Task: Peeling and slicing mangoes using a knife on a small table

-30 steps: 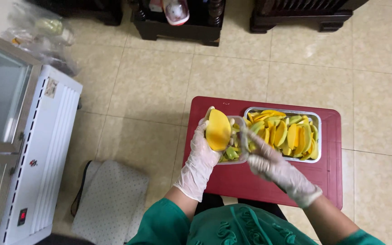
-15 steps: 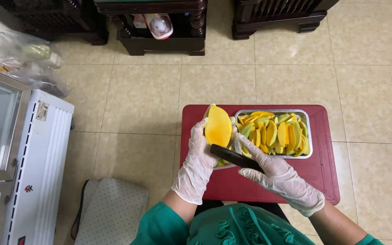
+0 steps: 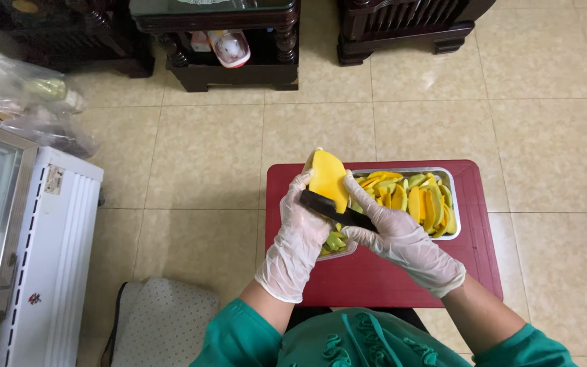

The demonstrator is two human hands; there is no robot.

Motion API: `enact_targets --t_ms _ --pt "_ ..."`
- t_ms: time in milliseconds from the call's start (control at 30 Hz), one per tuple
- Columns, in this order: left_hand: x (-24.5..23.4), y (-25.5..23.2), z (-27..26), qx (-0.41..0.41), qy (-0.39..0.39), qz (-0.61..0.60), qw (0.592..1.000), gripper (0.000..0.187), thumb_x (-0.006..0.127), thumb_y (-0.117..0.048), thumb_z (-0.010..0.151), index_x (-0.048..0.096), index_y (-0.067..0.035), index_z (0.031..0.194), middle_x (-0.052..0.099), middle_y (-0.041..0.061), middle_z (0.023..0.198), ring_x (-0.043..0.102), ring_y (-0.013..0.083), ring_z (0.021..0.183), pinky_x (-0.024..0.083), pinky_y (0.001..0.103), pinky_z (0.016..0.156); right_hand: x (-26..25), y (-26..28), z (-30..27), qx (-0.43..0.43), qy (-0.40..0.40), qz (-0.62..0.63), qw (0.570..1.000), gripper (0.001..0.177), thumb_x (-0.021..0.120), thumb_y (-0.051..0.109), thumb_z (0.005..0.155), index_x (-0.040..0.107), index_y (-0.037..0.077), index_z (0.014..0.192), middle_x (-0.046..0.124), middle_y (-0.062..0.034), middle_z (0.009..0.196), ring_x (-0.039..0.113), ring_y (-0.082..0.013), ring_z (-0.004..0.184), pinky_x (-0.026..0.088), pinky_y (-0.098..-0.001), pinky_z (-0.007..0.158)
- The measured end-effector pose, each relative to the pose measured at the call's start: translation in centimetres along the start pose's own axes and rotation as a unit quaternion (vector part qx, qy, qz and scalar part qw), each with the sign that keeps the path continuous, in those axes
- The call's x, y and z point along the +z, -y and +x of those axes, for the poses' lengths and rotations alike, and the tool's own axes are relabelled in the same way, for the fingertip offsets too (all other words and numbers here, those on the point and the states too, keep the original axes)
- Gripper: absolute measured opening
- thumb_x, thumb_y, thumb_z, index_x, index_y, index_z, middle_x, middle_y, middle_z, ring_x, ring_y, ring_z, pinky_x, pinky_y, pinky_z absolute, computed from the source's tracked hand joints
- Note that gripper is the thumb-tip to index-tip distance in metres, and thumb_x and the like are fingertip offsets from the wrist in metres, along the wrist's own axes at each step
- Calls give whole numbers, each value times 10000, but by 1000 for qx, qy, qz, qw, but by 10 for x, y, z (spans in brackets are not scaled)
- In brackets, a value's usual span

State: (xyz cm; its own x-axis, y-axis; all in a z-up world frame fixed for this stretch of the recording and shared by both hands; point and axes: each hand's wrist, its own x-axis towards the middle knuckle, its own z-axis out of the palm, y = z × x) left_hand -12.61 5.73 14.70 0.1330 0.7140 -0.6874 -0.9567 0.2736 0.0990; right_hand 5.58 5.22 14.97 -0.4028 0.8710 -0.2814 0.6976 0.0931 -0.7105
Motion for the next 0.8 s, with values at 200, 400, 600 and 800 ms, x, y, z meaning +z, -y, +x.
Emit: enact_targets --t_ms 200,400,600,800 --pt "-28 -5 76 19 114 33 993 339 682 -247 948 742 -166 1272 769 222 1159 772 414 932 659 482 792 -9 11 -6 -16 -35 32 999 951 872 360 790 391 491 1600 791 -119 983 778 -339 947 617 -461 780" --pt "7 -9 31 88 186 143 968 504 575 -196 1010 577 -205 1514 743 130 1182 749 271 988 644 369 859 -13 11 -9 -14 -33 46 998 951 887 338 783 416 482 1597 764 -102 870 768 -282 820 609 -426 797" --pt "0 -11 55 49 145 106 983 433 638 -230 957 670 -169 1385 751 223 1174 755 398 939 645 455 813 -21 18 -9 -11 -8 -33 999 946 839 443 807 337 520 1605 767 -163 943 741 -435 909 601 -540 857" --pt "-20 15 65 68 210 168 961 514 577 -255 950 603 -169 1456 720 192 1150 743 305 972 655 389 821 -10 8 12 41 7 -11 999 1020 867 455 774 297 536 1616 761 -171 1205 710 -424 1103 582 -493 1020"
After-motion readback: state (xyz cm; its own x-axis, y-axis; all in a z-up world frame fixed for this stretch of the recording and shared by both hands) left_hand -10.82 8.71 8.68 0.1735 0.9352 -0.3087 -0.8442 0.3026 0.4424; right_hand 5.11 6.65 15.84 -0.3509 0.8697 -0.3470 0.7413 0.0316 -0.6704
